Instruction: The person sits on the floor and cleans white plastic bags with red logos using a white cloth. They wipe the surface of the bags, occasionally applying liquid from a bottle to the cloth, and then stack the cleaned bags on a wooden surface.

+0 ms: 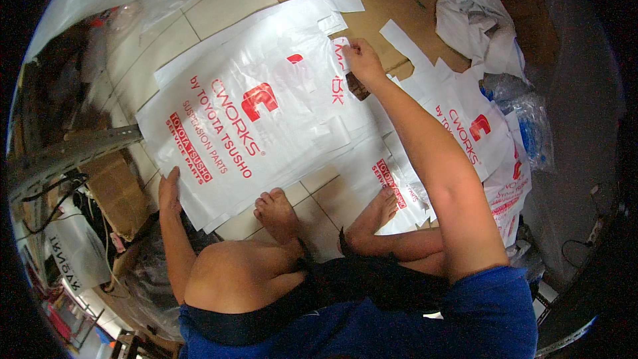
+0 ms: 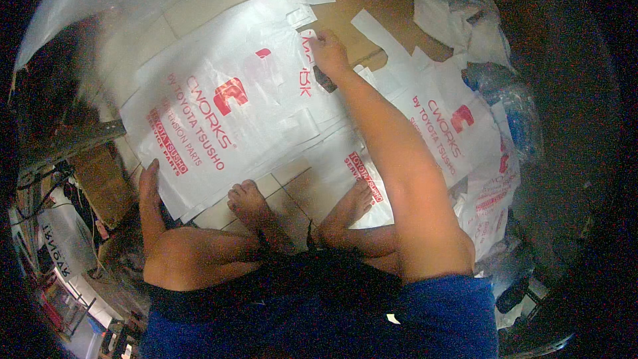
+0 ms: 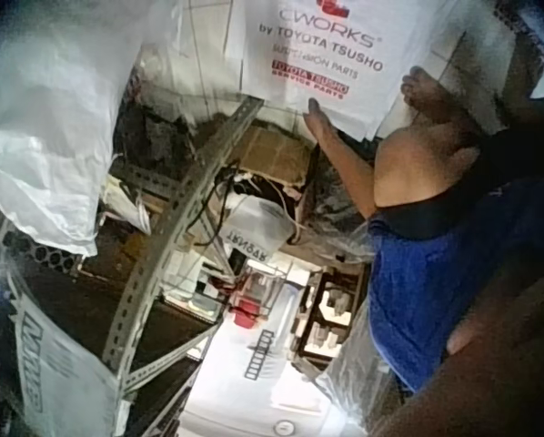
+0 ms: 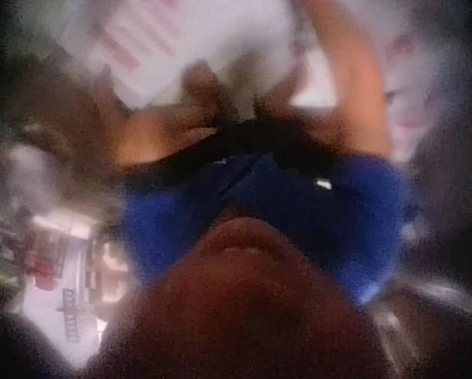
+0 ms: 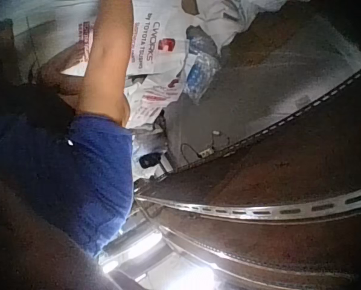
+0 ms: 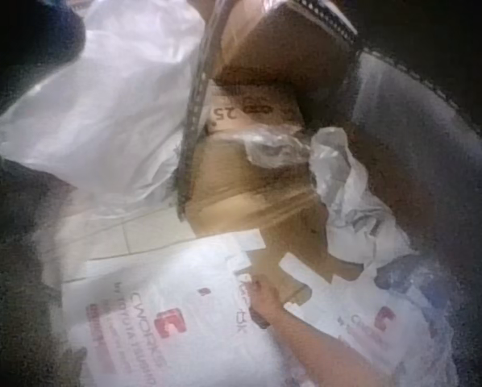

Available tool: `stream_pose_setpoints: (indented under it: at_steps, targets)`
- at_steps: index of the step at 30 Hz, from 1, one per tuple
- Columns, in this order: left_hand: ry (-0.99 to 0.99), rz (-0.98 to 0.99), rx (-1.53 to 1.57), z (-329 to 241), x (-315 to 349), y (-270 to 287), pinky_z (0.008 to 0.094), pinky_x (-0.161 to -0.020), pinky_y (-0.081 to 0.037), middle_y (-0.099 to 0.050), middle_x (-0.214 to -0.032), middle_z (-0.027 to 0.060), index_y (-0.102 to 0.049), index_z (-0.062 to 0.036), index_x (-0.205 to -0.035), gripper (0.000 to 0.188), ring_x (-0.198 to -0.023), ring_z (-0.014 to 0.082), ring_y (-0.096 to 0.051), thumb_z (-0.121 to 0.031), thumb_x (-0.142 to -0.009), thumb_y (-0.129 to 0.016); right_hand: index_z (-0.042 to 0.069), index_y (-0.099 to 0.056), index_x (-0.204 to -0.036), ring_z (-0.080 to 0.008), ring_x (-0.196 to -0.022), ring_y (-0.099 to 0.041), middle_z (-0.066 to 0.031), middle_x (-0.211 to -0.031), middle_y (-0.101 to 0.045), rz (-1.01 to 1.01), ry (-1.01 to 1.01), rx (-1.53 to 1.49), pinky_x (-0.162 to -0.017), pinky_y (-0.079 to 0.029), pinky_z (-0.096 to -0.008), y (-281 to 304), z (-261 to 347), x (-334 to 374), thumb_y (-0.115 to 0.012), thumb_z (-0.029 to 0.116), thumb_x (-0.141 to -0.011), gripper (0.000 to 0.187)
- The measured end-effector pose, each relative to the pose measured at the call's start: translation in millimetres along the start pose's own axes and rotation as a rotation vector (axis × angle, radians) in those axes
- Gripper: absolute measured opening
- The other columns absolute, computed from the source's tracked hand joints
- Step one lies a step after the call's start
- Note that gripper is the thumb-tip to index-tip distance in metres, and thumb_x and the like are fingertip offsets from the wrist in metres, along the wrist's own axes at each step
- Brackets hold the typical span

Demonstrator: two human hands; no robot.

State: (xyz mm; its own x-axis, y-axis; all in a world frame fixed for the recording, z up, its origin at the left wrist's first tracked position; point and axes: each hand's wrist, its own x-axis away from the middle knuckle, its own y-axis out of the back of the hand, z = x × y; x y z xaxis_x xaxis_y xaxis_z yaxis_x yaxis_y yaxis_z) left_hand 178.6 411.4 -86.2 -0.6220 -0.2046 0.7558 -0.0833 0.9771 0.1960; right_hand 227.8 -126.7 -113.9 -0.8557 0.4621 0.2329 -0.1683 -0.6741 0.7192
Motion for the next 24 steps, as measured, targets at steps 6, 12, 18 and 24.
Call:
stream_pose_setpoints:
  at_steps: [6, 12, 18, 24]
  targets:
    - [-0.007, 0.008, 0.008, 4.3, 1.6, 1.6, 0.0396, -0.09, -0.046, -0.057, -0.12, 0.0149, -0.042, 0.0015, -0.132, 0.053, -0.102, 0.0294, -0.058, -0.02, -0.086, -0.06, -0.004, -0.057, -0.104, -0.0362, -0.092, -0.063, -0.0238, -0.098, -0.064, 0.115, 0.121, 0.089, -0.08, -0.048, -0.0417, 4.4, 3.6, 9.7, -0.064, 0.03, -0.081, 0.041]
    - [-0.001, 0.039, 0.013, 9.1, -0.4, 1.6, 0.0398, -0.091, -0.046, -0.057, -0.12, 0.0147, -0.042, 0.0011, -0.132, 0.054, -0.102, 0.0294, -0.058, -0.02, -0.086, -0.061, -0.001, -0.06, -0.103, -0.0436, -0.097, -0.058, -0.0267, -0.101, -0.062, 0.148, 0.061, 0.243, -0.084, -0.046, -0.0489, 11.7, 14.1, 4.1, -0.057, 0.029, -0.087, 0.033]
    - [-0.026, -0.003, 0.002, 20.4, -10.0, 10.5, 0.0409, -0.095, -0.043, -0.055, -0.123, 0.0136, -0.04, -0.0005, -0.133, 0.056, -0.106, 0.0289, -0.056, -0.017, -0.085, -0.063, 0.0, -0.059, -0.11, -0.0423, -0.1, -0.058, -0.0278, -0.105, -0.06, 0.16, 0.317, 0.362, -0.084, -0.046, -0.0453, 35.5, 33.9, -12.7, -0.055, 0.028, -0.089, 0.035]
    - [-0.031, 0.01, 0.018, 6.7, 1.8, -4.9, 0.04, -0.092, -0.045, -0.056, -0.121, 0.0148, -0.042, 0.0019, -0.13, 0.052, -0.105, 0.0282, -0.057, -0.016, -0.085, -0.062, 0.0, -0.054, -0.113, -0.0415, -0.101, -0.058, -0.0251, -0.107, -0.06, -0.361, 0.093, 0.007, -0.086, -0.046, -0.0467, 63.0, 10.8, -50.3, -0.052, 0.027, -0.091, 0.035]
